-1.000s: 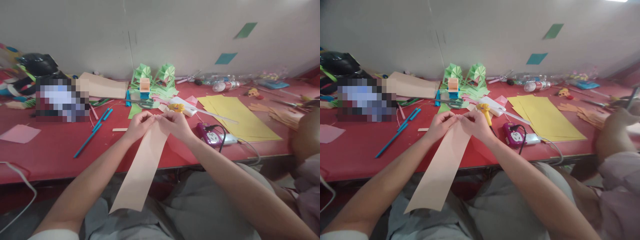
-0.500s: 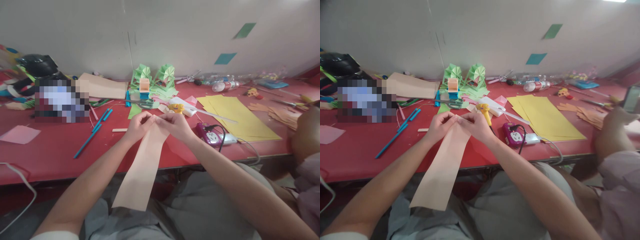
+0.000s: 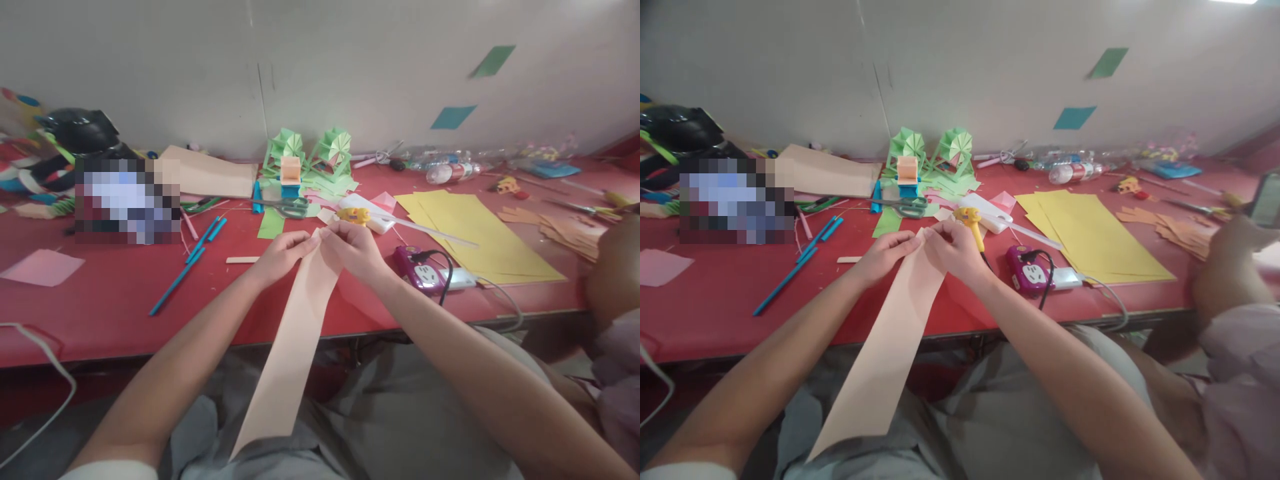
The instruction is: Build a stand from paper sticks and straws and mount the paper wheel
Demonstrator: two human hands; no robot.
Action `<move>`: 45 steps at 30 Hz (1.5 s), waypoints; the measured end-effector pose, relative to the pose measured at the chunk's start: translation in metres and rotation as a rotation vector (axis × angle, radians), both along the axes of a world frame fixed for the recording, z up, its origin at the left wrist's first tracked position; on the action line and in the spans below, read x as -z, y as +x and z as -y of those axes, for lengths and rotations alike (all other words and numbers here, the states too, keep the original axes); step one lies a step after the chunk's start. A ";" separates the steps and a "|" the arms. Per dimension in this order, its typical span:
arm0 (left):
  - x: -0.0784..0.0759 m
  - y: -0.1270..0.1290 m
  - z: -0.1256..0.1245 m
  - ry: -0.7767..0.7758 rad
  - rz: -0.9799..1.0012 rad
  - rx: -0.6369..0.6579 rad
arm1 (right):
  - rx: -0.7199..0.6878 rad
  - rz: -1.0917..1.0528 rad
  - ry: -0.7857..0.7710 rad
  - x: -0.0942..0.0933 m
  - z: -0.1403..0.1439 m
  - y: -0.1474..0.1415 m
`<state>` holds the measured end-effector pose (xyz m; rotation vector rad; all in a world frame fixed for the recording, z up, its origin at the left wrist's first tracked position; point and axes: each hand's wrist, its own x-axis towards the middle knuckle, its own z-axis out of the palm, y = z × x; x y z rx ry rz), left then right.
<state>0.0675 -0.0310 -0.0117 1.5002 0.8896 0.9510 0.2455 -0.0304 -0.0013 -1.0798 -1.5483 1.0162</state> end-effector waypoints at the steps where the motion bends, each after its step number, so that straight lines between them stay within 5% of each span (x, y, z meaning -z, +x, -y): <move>1: 0.001 0.000 0.000 -0.010 0.005 0.000 | 0.012 0.008 0.009 0.000 0.000 0.000; 21: 0.003 -0.004 0.004 -0.059 -0.074 -0.153 | 0.102 0.061 0.075 0.004 -0.007 0.002; 27: 0.003 -0.007 0.010 -0.108 -0.055 -0.108 | 0.133 0.091 0.105 0.003 -0.009 0.005; 34: 0.000 -0.009 0.017 -0.022 -0.108 -0.205 | 0.097 0.097 0.117 0.001 -0.009 0.007; 45: 0.005 -0.014 0.051 -0.091 -0.097 -0.251 | 0.083 0.130 0.106 -0.003 -0.007 0.007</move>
